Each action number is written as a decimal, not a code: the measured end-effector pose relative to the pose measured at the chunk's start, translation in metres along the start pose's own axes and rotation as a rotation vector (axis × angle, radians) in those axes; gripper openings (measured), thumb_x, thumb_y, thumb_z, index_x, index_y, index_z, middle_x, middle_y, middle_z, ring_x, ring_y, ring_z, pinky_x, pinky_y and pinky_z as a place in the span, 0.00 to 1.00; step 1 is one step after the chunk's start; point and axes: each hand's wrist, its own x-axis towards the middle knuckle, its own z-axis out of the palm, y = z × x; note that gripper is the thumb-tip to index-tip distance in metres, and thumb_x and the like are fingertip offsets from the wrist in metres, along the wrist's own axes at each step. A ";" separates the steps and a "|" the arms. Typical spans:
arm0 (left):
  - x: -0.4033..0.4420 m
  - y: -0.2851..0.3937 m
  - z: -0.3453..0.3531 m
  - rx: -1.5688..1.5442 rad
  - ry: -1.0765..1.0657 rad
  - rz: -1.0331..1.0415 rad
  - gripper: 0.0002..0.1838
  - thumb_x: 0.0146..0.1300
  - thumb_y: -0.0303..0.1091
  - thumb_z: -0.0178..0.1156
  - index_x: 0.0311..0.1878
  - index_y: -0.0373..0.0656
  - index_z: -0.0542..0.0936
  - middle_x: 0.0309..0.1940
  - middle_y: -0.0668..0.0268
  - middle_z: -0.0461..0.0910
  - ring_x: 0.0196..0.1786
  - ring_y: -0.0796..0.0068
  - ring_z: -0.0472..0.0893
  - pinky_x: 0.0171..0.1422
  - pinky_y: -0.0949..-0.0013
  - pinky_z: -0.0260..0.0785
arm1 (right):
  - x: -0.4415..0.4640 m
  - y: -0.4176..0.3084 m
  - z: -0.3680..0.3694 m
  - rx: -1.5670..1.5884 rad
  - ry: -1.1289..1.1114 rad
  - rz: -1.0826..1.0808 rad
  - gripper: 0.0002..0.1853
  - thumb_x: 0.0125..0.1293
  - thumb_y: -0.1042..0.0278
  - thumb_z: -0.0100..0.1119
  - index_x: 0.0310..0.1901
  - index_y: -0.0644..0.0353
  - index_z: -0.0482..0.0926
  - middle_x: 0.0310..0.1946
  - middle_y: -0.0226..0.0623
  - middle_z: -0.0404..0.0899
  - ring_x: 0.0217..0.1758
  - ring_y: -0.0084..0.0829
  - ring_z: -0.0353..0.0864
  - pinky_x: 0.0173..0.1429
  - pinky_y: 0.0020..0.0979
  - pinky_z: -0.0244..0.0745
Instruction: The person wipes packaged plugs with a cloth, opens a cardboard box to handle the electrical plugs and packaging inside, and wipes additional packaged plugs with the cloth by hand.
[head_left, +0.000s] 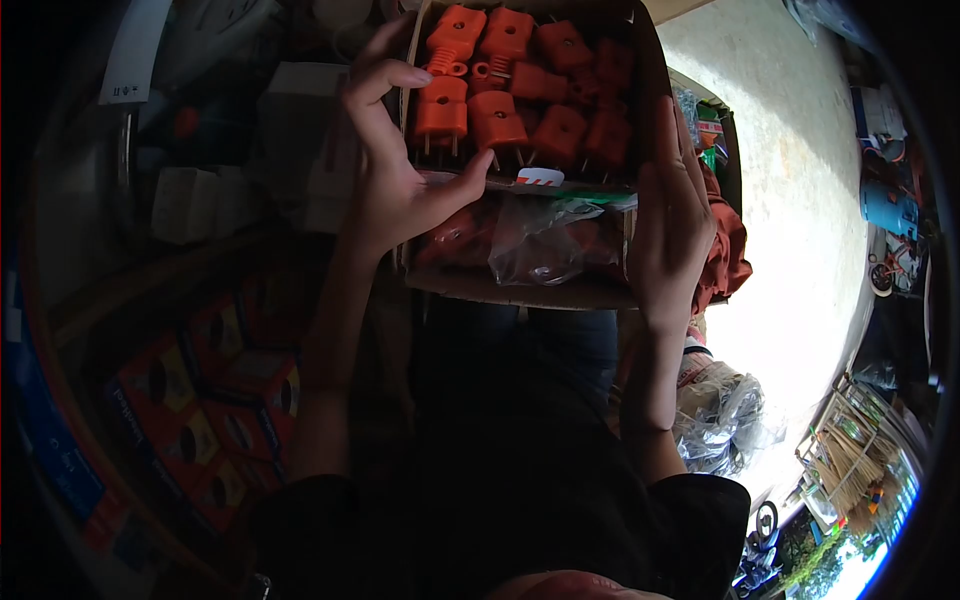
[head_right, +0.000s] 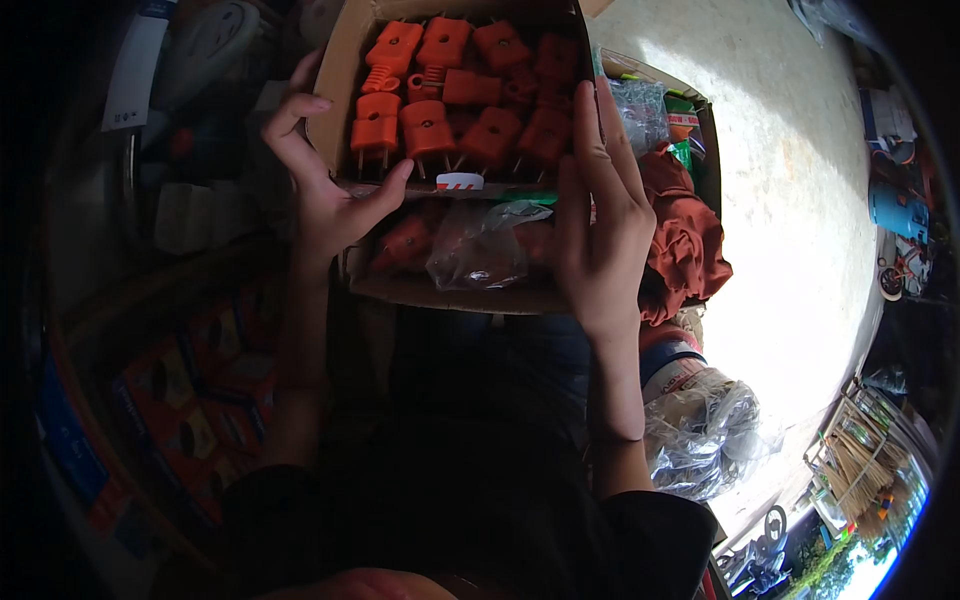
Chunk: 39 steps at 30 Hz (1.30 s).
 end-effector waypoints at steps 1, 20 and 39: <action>-0.001 0.000 -0.001 0.038 -0.035 -0.017 0.36 0.38 0.20 0.61 0.48 0.46 0.50 0.58 0.45 0.49 0.59 0.57 0.59 0.59 0.59 0.54 | -0.001 0.001 -0.001 -0.004 -0.001 0.004 0.22 0.59 0.79 0.41 0.57 0.62 0.63 0.59 0.46 0.59 0.63 0.37 0.58 0.61 0.33 0.57; -0.019 0.064 -0.010 0.160 0.012 -0.147 0.18 0.39 0.22 0.62 0.39 0.36 0.74 0.38 0.58 0.73 0.36 0.70 0.74 0.37 0.75 0.67 | -0.049 0.007 -0.018 0.172 -0.036 0.286 0.06 0.55 0.80 0.48 0.35 0.64 0.70 0.27 0.39 0.73 0.27 0.29 0.74 0.31 0.24 0.68; -0.040 0.063 0.010 0.428 -0.746 -0.556 0.14 0.42 0.29 0.63 0.35 0.41 0.75 0.34 0.61 0.75 0.39 0.62 0.75 0.42 0.65 0.67 | -0.059 0.025 0.004 0.374 0.073 0.511 0.11 0.65 0.69 0.43 0.38 0.67 0.74 0.30 0.29 0.75 0.34 0.13 0.68 0.39 0.16 0.63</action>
